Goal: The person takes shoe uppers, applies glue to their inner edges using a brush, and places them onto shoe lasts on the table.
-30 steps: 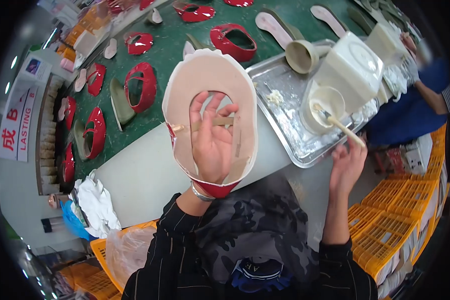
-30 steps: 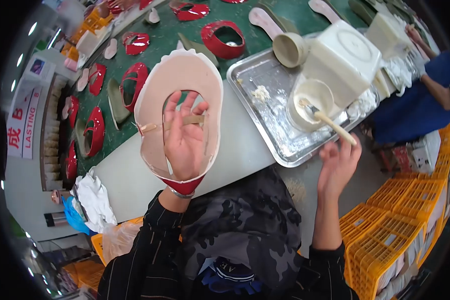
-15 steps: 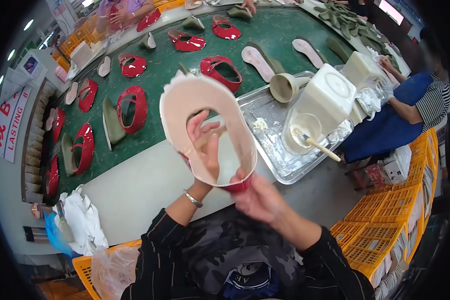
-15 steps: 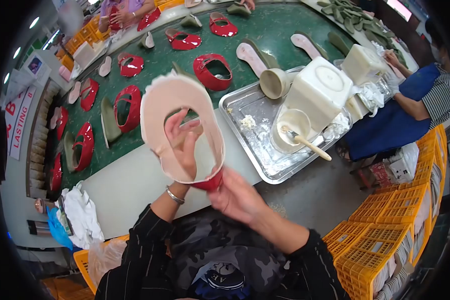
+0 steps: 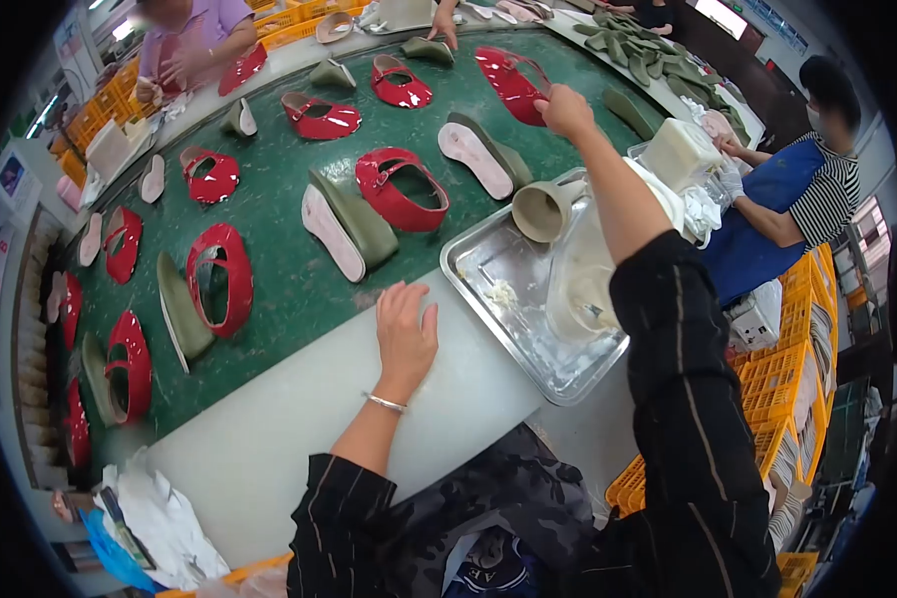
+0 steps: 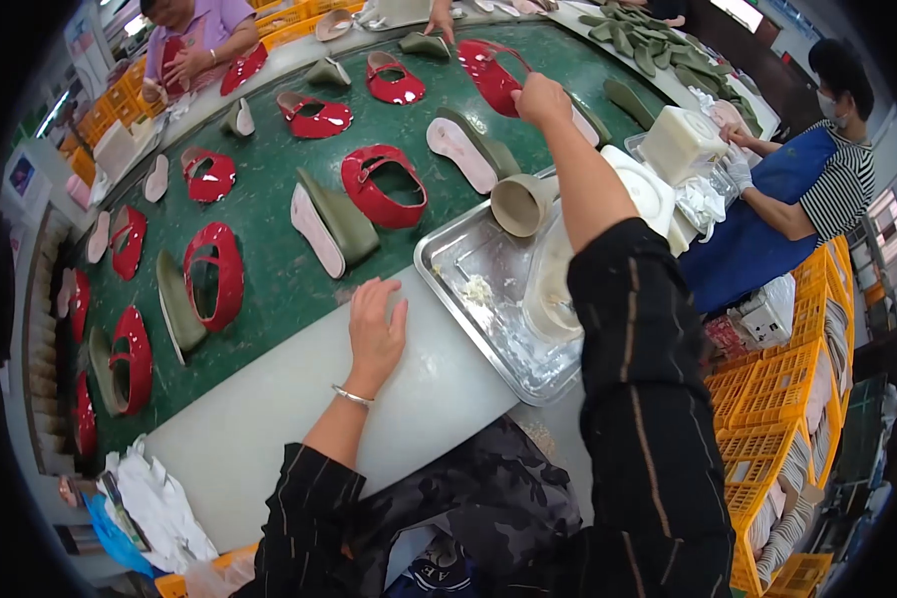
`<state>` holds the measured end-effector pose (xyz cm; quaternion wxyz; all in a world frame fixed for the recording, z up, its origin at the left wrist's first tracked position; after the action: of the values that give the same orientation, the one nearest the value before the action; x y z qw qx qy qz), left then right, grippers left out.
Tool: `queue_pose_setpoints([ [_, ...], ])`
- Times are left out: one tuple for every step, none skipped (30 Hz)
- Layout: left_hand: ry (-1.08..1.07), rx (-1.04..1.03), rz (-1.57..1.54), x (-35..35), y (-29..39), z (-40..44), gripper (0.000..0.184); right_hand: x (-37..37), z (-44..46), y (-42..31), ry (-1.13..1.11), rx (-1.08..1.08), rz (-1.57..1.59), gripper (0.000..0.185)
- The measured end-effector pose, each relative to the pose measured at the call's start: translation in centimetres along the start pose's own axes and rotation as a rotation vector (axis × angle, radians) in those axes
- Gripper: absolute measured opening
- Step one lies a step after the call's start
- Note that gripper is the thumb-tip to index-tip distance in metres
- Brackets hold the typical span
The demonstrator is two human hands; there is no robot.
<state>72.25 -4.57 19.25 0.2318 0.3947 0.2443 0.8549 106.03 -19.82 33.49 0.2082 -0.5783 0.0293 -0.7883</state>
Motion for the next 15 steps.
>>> queue_pose_setpoints([
  [-0.003, -0.002, -0.005, -0.1, 0.0, 0.1, 0.024, -1.2, 0.8, 1.1, -0.007, -0.055, -0.084, 0.032],
  [-0.002, -0.004, -0.005, -0.1, 0.0, 0.4, 0.023, -2.4, 1.6, 2.0, -0.014, -0.109, -0.168, 0.031],
  [-0.001, -0.005, -0.009, -0.2, 0.2, 0.6, 0.023, -3.9, 2.3, 3.0, -0.015, -0.112, -0.175, 0.031],
  [-0.005, 0.001, -0.002, -0.2, 0.2, 0.8, 0.022, -5.4, 2.8, 4.0, -0.035, -0.127, -0.202, 0.031],
  [-0.004, 0.005, -0.007, -0.4, 0.1, 1.0, 0.022, -6.8, 3.6, 4.8, -0.055, -0.138, -0.227, 0.031],
  [-0.012, 0.017, -0.024, -0.6, 0.0, 1.0, 0.023, -7.4, 3.8, 5.0, -0.059, -0.138, -0.234, 0.031],
  [-0.021, 0.030, -0.040, -0.8, -0.1, 1.1, 0.023, -8.5, 3.6, 5.2, -0.107, -0.134, -0.272, 0.032],
  [-0.021, 0.037, -0.043, -0.8, -0.2, 1.1, 0.023, -9.4, 3.5, 5.4, -0.153, -0.128, -0.309, 0.034],
  [-0.025, 0.038, -0.041, -0.8, -0.1, 1.2, 0.023, -10.1, 3.6, 5.7, -0.155, -0.124, -0.316, 0.034],
  [-0.030, 0.039, -0.038, -0.9, -0.1, 1.3, 0.023, -11.2, 3.7, 6.3, -0.194, -0.118, -0.299, 0.032],
  [-0.028, 0.045, -0.038, -0.9, -0.1, 1.4, 0.023, -12.3, 3.7, 6.9, -0.233, -0.111, -0.280, 0.031],
  [-0.031, 0.042, -0.036, -0.9, 0.0, 1.5, 0.023, -12.9, 3.7, 7.1, -0.236, -0.104, -0.280, 0.031],
  [-0.036, 0.038, -0.033, -0.9, 0.0, 1.5, 0.023, -13.1, 3.6, 7.6, -0.202, -0.115, -0.270, 0.029],
  [-0.036, 0.040, -0.030, -1.0, 0.0, 1.5, 0.023, -13.1, 3.6, 8.0, -0.167, -0.129, -0.258, 0.027],
  [-0.034, 0.034, -0.023, -1.0, 0.0, 1.6, 0.023, -12.9, 3.4, 7.6, -0.166, -0.129, -0.257, 0.027],
])
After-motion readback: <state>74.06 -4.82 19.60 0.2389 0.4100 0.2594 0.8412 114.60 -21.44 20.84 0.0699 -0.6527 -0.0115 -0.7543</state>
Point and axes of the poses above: each hand's wrist, its own z-axis towards the middle knuckle, its own x-axis out of the back of the hand, y = z × x, the point moved 8 cm from there along z, towards the middle knuckle, and after that the axes turned 4 degrees about -x, right-handed, at the moved point
